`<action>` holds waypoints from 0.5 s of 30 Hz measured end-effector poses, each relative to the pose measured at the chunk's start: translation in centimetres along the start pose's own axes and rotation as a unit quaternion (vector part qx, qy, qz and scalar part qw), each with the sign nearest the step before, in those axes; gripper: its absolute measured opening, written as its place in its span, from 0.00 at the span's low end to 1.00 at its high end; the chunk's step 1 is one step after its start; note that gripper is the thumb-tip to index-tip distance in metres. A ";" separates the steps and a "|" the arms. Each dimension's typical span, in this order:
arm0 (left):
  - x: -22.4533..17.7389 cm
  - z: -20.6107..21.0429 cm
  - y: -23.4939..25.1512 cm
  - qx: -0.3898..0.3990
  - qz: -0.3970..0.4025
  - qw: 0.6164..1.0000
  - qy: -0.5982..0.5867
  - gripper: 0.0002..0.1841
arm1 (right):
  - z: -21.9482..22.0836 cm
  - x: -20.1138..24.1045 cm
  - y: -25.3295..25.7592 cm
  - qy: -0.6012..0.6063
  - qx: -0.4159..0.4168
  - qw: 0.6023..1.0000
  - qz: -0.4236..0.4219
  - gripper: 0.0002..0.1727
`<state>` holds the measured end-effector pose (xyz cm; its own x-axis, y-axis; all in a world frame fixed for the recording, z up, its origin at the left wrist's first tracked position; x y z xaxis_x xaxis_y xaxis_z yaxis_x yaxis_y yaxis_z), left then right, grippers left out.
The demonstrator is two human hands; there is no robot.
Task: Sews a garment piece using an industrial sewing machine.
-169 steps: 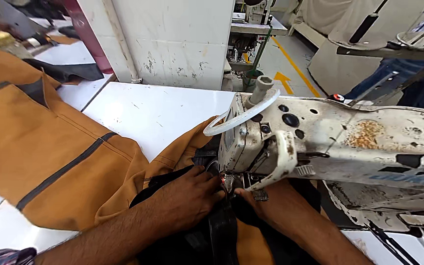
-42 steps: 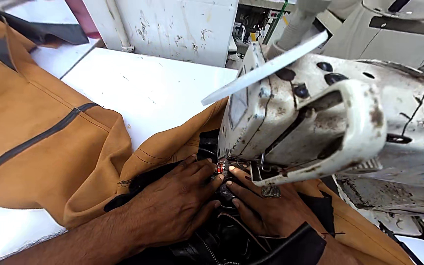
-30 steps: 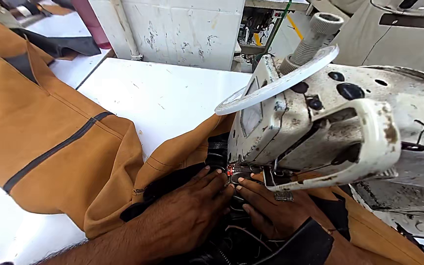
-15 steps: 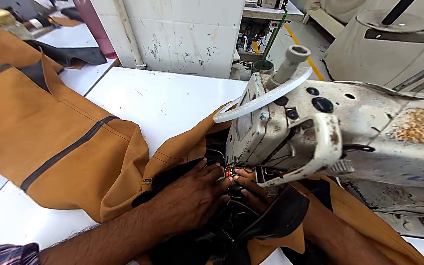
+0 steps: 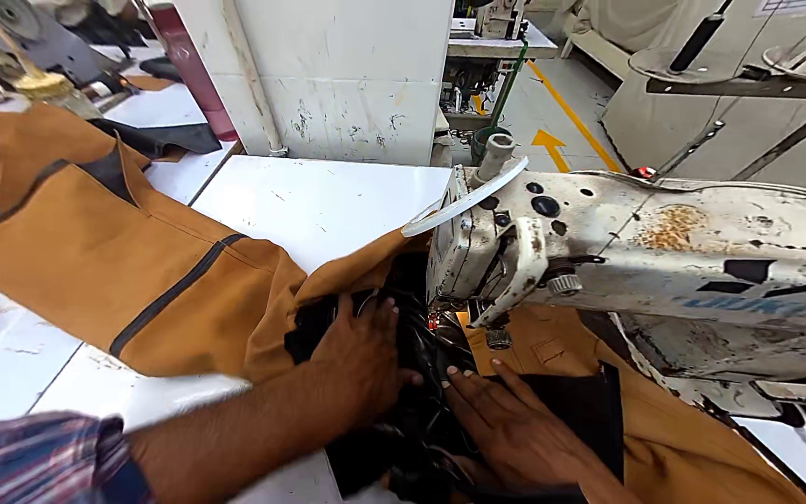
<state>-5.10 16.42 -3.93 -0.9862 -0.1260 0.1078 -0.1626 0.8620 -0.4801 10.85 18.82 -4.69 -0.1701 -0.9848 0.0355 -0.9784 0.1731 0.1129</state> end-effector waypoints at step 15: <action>-3.2 1.6 -3.7 -0.181 0.242 0.953 -0.030 0.27 | -0.6 1.0 0.4 0.037 -0.120 0.991 -0.042 0.13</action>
<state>-1.37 12.85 -3.95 -0.9449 0.3098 -0.1060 0.3220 0.9380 -0.1284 10.40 17.92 -3.97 -0.0725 -0.9935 0.0874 -0.9313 0.0988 0.3505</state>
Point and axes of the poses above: each hand's wrist, its own y-axis towards the middle knuckle, its own z-axis out of the palm, x = y × z, the point moved 8 cm from there along y, towards the middle knuckle, and after that the axes turned 2 degrees about -y, right-handed, at the moved point
